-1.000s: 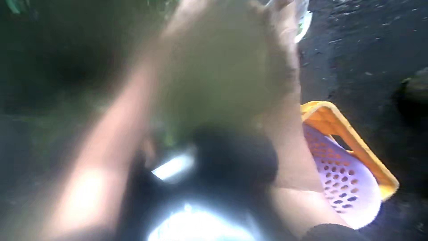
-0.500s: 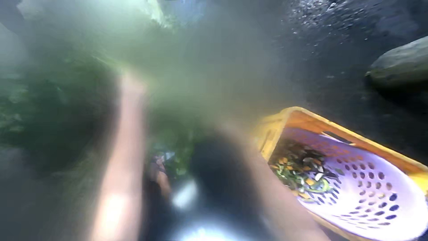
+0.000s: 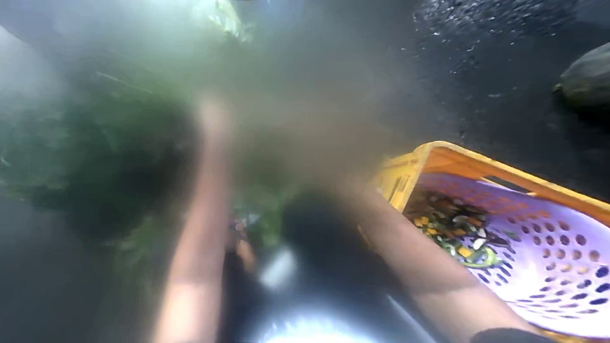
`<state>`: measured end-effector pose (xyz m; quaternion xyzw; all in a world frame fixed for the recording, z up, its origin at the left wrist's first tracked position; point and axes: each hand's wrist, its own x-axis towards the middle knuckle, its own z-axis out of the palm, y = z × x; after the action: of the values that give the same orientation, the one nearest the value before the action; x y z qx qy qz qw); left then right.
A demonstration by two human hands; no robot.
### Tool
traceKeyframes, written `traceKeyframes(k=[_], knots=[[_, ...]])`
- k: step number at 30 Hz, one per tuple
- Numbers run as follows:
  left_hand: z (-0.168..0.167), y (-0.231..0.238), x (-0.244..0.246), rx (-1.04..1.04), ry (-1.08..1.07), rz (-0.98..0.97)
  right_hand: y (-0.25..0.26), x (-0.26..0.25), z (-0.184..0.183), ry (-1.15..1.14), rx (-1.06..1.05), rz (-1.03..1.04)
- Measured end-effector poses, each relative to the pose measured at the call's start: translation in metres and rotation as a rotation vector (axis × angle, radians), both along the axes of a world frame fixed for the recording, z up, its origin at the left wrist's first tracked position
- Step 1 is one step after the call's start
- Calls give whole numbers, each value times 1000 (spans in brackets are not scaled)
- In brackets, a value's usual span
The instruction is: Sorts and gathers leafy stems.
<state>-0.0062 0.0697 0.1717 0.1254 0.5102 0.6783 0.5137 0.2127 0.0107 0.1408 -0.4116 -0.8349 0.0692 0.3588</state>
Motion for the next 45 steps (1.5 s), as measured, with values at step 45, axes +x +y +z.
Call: traceKeyframes(k=[45], knots=[[-22,-48,125,697,2222,-996,-19,102,-19,-2,-889,21]])
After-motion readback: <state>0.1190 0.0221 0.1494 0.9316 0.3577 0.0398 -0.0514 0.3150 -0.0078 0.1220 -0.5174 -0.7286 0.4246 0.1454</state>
